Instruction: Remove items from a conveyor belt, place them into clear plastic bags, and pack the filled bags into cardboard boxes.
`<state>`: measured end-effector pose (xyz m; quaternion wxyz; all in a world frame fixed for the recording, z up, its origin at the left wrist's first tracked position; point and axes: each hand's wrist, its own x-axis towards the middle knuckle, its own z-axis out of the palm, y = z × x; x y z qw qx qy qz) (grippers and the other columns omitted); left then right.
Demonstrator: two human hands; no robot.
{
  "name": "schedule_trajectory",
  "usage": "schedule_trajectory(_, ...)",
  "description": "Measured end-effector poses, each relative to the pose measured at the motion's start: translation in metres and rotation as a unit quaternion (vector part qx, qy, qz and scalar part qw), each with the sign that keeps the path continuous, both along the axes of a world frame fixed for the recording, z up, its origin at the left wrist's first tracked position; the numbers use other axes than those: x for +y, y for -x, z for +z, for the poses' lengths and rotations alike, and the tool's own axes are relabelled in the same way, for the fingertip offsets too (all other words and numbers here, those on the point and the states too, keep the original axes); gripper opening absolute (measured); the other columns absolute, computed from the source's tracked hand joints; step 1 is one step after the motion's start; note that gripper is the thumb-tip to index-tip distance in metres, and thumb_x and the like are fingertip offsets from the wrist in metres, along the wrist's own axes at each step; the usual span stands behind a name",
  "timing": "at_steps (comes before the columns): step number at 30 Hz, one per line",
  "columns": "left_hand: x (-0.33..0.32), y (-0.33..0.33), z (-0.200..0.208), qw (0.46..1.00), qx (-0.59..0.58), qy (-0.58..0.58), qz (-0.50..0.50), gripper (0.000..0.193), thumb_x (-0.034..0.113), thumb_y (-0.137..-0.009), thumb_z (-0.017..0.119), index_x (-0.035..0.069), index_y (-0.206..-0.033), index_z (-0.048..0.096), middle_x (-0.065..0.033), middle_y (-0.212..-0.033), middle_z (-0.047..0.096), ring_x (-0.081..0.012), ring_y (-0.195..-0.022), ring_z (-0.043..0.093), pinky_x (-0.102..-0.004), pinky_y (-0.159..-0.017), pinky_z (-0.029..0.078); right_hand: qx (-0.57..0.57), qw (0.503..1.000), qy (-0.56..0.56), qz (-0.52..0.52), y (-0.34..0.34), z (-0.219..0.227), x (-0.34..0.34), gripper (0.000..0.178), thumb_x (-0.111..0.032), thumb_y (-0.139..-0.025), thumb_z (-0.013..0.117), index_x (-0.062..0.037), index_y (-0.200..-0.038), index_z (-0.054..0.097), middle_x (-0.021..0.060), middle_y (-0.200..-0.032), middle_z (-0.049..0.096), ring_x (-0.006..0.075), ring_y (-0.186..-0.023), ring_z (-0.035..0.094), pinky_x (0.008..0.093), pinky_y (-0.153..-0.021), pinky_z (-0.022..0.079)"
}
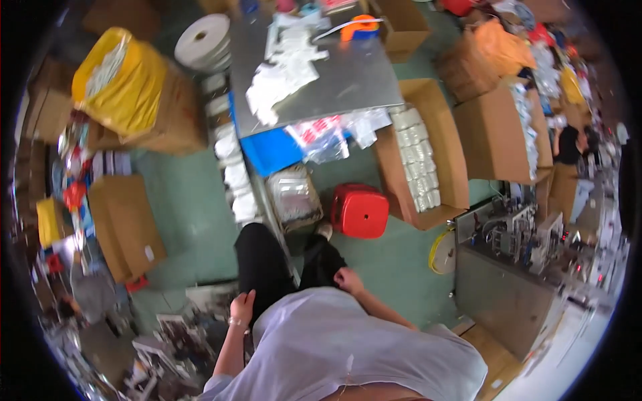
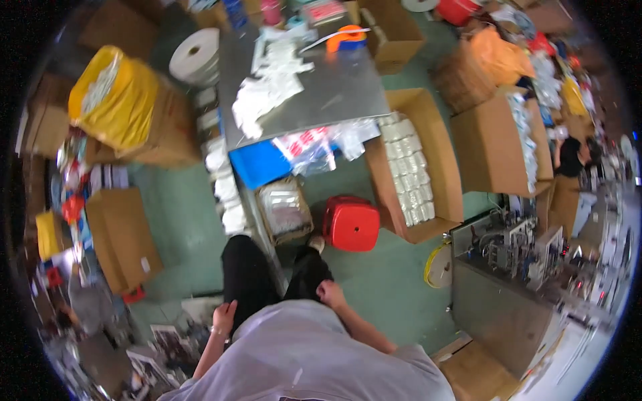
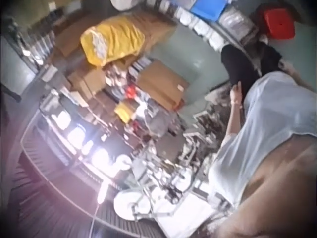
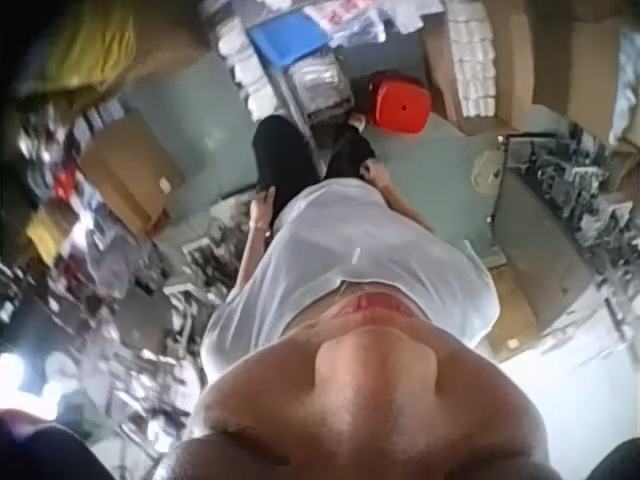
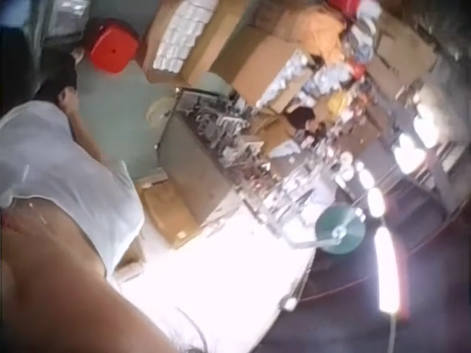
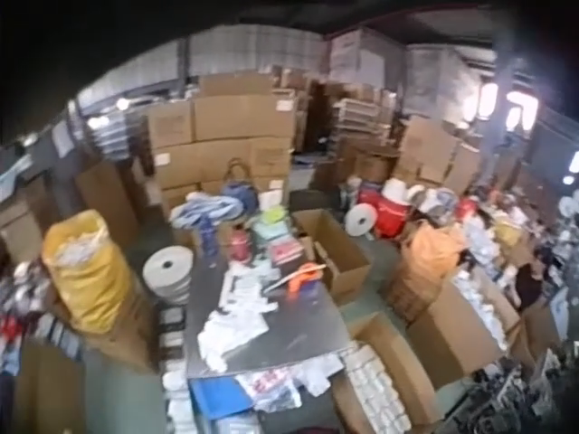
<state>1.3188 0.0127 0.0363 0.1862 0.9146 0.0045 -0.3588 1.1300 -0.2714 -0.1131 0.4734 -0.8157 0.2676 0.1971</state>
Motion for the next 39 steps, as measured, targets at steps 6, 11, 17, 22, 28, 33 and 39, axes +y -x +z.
schedule_trajectory(6, -0.002, 0.077, -0.061, 0.989, 0.076, 0.038, 0.124, 0.052, 0.048, -0.084, 0.053, -0.002, -0.070, 0.059, -0.0214, -0.064, 0.055, -0.0169, -0.055, 0.042, -0.0372, -0.055, 0.040, 0.012, 1.000, -0.007, 0.007, -0.013, 0.045, -0.049, 0.007, -0.013, -0.078, 0.054, -0.0078, -0.081, 0.053, 0.0123, -0.074, 0.058, 0.0299, -0.070, 0.058, 0.0370, -0.061, 0.046)
schedule_trajectory(11, -0.014, 0.077, -0.084, 0.978, 0.154, 0.045, 0.130, 0.056, 0.054, -0.083, 0.047, 0.001, -0.080, 0.065, -0.0217, -0.077, 0.061, -0.0287, -0.073, 0.058, -0.0375, -0.068, 0.044, -0.012, 0.998, 0.057, 0.028, 0.000, 0.045, -0.068, 0.008, -0.015, -0.083, 0.050, -0.0076, -0.081, 0.051, 0.0126, -0.072, 0.057, 0.0284, -0.065, 0.057, 0.0358, -0.059, 0.045)
schedule_trajectory(17, 0.023, 0.079, -0.099, 0.948, 0.243, 0.096, 0.181, 0.055, 0.054, -0.081, 0.050, 0.002, -0.084, 0.066, -0.0220, -0.083, 0.062, -0.0311, -0.081, 0.062, -0.0366, -0.073, 0.046, -0.068, 0.996, 0.053, -0.005, -0.055, 0.095, -0.036, 0.009, -0.013, -0.084, 0.055, -0.0045, -0.082, 0.053, 0.0090, -0.068, 0.054, 0.0117, -0.056, 0.049, 0.0270, -0.053, 0.041)
schedule_trajectory(22, 0.021, 0.088, -0.099, 0.924, 0.218, 0.142, 0.279, 0.054, 0.051, -0.080, 0.054, -0.001, -0.087, 0.066, -0.0198, -0.077, 0.064, -0.0256, -0.075, 0.063, -0.0327, -0.070, 0.047, -0.061, 0.984, 0.161, 0.038, -0.122, 0.156, -0.022, 0.011, -0.015, -0.082, 0.060, -0.0046, -0.080, 0.055, 0.0078, -0.061, 0.052, 0.0128, -0.051, 0.048, 0.0273, -0.048, 0.039)
schedule_trajectory(28, -0.005, 0.122, -0.129, 0.847, 0.244, 0.186, 0.434, 0.050, 0.045, -0.080, 0.059, -0.004, -0.084, 0.065, -0.0091, -0.060, 0.060, -0.0209, -0.059, 0.057, -0.0316, -0.068, 0.047, -0.133, 0.942, 0.203, 0.231, -0.187, 0.155, -0.016, 0.016, -0.018, -0.077, 0.064, -0.0063, -0.077, 0.054, 0.0097, -0.067, 0.058, 0.0261, -0.060, 0.057, 0.0353, -0.050, 0.043)
schedule_trajectory(33, -0.050, 0.132, -0.195, 0.748, 0.248, 0.190, 0.586, 0.053, 0.047, -0.081, 0.057, -0.004, -0.096, 0.059, -0.0103, -0.073, 0.060, -0.0209, -0.070, 0.058, -0.0323, -0.073, 0.047, 0.040, 0.892, 0.192, 0.408, -0.249, 0.098, -0.041, 0.016, -0.019, -0.076, 0.063, -0.0053, -0.076, 0.054, 0.0119, -0.071, 0.059, 0.0305, -0.064, 0.058, 0.0397, -0.055, 0.045)
schedule_trajectory(39, -0.138, 0.121, -0.289, 0.802, -0.027, -0.109, 0.587, 0.074, 0.049, -0.078, 0.059, -0.008, -0.118, 0.037, -0.0227, -0.113, 0.044, -0.0326, -0.101, 0.048, -0.0386, -0.087, 0.040, 0.069, 0.744, 0.109, 0.656, -0.302, -0.133, -0.065, 0.017, -0.019, -0.072, 0.058, -0.0025, -0.074, 0.054, 0.0179, -0.072, 0.057, 0.0359, -0.075, 0.058, 0.0473, -0.062, 0.045)
